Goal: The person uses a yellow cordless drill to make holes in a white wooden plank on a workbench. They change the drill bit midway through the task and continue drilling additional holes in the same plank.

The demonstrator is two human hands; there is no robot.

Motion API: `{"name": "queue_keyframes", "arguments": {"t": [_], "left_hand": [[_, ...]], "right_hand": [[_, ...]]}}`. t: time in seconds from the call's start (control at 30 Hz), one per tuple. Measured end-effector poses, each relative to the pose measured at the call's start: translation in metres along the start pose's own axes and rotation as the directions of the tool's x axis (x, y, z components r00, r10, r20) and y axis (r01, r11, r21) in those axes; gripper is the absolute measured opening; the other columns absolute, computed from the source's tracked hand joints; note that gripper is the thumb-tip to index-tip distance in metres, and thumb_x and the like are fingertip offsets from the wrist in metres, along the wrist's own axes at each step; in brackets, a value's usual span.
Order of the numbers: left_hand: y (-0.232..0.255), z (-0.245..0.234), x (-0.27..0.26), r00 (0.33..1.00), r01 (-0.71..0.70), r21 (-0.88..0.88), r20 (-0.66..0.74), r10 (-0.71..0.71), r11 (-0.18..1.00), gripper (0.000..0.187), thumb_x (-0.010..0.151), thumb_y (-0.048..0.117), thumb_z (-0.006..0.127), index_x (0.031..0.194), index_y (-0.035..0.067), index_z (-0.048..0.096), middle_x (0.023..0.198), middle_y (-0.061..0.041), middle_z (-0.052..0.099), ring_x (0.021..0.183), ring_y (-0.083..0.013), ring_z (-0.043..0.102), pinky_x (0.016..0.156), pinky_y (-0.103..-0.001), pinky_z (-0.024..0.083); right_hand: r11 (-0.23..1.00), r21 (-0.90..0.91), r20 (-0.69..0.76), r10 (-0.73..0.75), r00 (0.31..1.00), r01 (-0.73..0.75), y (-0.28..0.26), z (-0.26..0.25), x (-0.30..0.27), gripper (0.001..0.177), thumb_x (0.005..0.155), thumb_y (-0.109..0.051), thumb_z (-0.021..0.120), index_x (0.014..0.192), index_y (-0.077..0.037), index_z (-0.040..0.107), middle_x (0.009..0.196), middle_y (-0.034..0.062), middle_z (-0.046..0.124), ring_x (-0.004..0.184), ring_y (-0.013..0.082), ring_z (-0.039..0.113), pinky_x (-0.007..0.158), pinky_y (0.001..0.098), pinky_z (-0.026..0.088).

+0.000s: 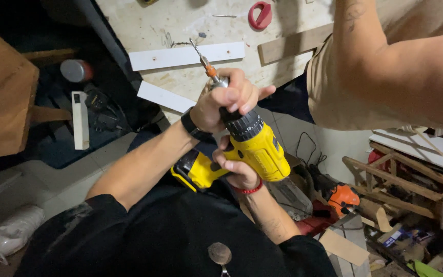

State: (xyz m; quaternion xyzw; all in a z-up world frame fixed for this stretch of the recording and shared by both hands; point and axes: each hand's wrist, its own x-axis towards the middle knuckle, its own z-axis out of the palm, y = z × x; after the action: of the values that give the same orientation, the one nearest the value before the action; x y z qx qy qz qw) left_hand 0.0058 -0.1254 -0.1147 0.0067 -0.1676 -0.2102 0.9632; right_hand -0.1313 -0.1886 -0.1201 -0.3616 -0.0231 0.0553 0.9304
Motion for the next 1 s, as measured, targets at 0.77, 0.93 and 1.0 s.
{"name": "queue_keyframes", "arguments": {"t": [0.77,0.93,1.0], "left_hand": [[0.051,-0.032,-0.111,0.597,0.351,-0.166,-0.718,-0.357,0.922,0.021,0.093,0.032,0.064,0.106,0.016,0.059,0.099,-0.006,0.072,0.089,-0.0205,0.071,0.086,-0.035,0.056],[0.022,-0.037,-0.138,0.464,0.403,-0.201,-0.796,-0.388,0.893,0.019,0.091,0.032,0.064,0.100,0.016,0.058,0.095,-0.003,0.071,0.087,-0.0183,0.071,0.085,-0.033,0.057],[0.008,-0.037,-0.144,0.445,0.430,-0.168,-0.815,-0.371,0.887,0.020,0.090,0.033,0.065,0.099,0.017,0.057,0.094,-0.001,0.070,0.088,-0.0166,0.070,0.086,-0.033,0.057]], "right_hand": [[0.594,-0.770,-0.387,-0.144,0.911,-0.233,0.072,0.031,-0.046,0.018,0.087,-0.008,0.069,0.074,0.006,0.068,0.073,0.0202,0.068,0.070,0.0283,0.070,0.062,0.0335,0.055],[0.353,-0.904,-0.342,-0.261,0.903,-0.241,0.073,0.037,-0.066,0.014,0.086,-0.007,0.073,0.090,0.006,0.069,0.085,0.0248,0.070,0.080,0.0357,0.071,0.073,0.0415,0.059],[0.290,-0.934,-0.316,-0.389,0.866,-0.211,0.072,0.029,-0.076,0.031,0.078,-0.001,0.080,0.106,0.010,0.068,0.096,0.0292,0.070,0.089,0.0399,0.071,0.075,0.0454,0.060]]}}
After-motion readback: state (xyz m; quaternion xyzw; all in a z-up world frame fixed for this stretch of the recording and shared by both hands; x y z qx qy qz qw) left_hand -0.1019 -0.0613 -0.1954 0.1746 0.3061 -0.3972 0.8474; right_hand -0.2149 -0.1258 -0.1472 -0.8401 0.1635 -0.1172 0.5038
